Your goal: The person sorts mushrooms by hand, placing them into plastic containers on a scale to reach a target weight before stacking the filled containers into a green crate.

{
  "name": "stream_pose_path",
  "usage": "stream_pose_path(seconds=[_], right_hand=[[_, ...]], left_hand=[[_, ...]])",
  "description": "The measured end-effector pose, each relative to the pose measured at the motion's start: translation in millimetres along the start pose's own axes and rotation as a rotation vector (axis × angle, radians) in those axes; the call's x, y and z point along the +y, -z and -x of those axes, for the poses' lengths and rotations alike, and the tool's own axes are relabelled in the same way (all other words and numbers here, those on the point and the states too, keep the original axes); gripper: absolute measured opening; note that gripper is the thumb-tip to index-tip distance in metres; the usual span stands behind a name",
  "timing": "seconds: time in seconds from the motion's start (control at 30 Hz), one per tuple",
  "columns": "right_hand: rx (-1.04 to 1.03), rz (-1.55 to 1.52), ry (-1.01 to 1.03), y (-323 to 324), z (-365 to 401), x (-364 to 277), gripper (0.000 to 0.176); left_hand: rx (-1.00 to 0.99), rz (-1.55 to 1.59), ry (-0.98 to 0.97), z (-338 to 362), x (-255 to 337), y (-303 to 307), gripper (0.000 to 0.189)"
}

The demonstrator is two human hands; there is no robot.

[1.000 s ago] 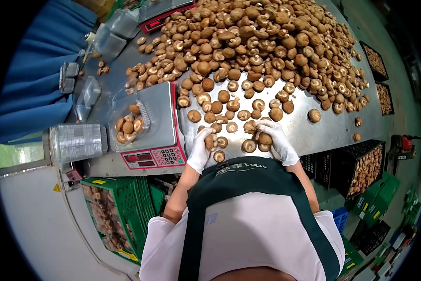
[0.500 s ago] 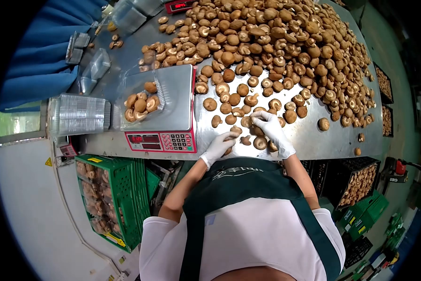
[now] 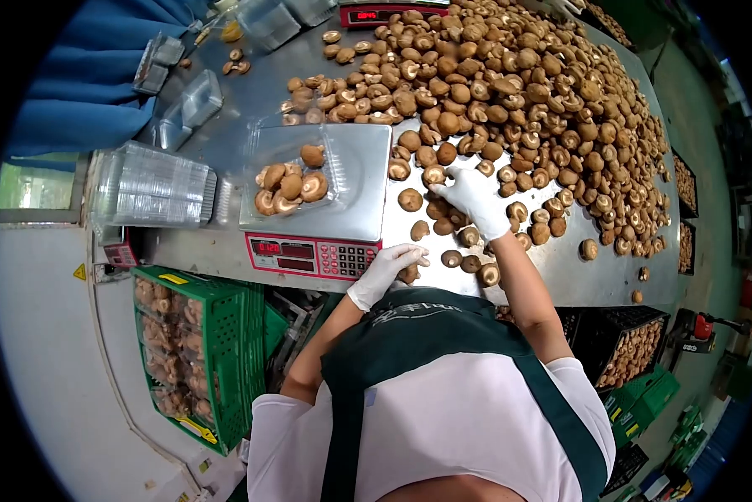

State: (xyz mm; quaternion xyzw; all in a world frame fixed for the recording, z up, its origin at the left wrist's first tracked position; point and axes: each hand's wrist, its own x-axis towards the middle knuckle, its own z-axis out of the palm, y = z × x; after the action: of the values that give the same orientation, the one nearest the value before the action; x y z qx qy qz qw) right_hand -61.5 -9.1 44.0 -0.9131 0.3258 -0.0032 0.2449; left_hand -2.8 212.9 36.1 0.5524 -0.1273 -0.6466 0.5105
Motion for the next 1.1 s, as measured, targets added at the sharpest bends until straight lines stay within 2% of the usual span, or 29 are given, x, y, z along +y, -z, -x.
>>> stream_pose_path(seconds=[0.07,0.13,0.23,0.27,0.33,0.4,0.47,0.53,0.6,0.63,0.7,0.73,0.8,0.93,0.97,1.07,1.1], right_hand=[[0.047,0.117,0.038,-26.6,-18.7,4.9,0.041],[0.005,0.201,-0.065,-38.1,-28.9,2.8,0.038],[0.191,0.044,-0.064,-34.0,-23.5,4.0,0.028],[0.217,-0.051,-0.061,-28.0,-17.3,3.6,0.025],[0.132,-0.500,-0.172,-13.2,-3.6,-5.7,0.026],[-0.016,-1.080,-0.233,-7.8,9.3,-15.4,0.026],[-0.142,-1.308,-0.147,0.9,25.9,-35.9,0.024],[-0.229,-1.418,-0.146,0.3,34.5,-55.3,0.026],[-0.185,-1.460,-0.098,-7.0,38.9,-72.4,0.031],[-0.262,-1.489,-0.143,-0.9,41.6,-80.5,0.028],[-0.244,-1.522,-0.161,-4.7,43.1,-95.0,0.028],[-0.231,-1.527,-0.161,-7.8,43.6,-101.8,0.028],[-0.185,-1.488,-0.119,-14.3,42.8,-113.2,0.026],[-0.166,-1.283,-0.097,-11.6,41.8,-129.9,0.027],[-0.144,-1.265,-0.096,-13.7,41.9,-131.3,0.027],[-0.135,-1.205,-0.071,-17.8,40.1,-131.8,0.027],[-0.151,-1.186,-0.072,-19.4,37.7,-130.0,0.028]], left_hand=[[-0.095,0.138,-0.064,7.0,5.0,8.3,0.033],[-0.121,0.123,-0.105,16.7,14.7,14.8,0.040],[-0.150,0.158,-0.155,30.4,24.8,27.8,0.043],[-0.140,0.162,-0.164,33.9,28.2,34.2,0.043],[-0.197,0.226,-0.165,41.5,34.8,45.1,0.045],[-0.213,0.237,-0.166,47.3,42.8,52.5,0.046],[-0.138,0.198,-0.234,54.5,53.0,55.5,0.047],[-0.078,0.090,-0.268,59.6,66.4,57.6,0.051],[-0.001,0.011,-0.405,56.0,68.1,62.1,0.057],[-0.012,0.009,-0.402,52.9,67.9,62.6,0.057],[0.256,-0.302,-0.703,46.4,67.9,60.6,0.067],[0.254,-0.302,-0.704,46.6,71.9,62.5,0.067],[0.435,-0.788,-0.896,50.0,84.5,65.0,0.072],[0.448,-0.674,-0.885,48.2,90.0,79.7,0.059],[0.470,-0.623,-0.962,44.6,89.0,81.3,0.054],[0.420,-0.646,-0.930,50.7,93.0,85.3,0.056],[0.420,-0.655,-0.973,51.9,96.4,85.4,0.054]])
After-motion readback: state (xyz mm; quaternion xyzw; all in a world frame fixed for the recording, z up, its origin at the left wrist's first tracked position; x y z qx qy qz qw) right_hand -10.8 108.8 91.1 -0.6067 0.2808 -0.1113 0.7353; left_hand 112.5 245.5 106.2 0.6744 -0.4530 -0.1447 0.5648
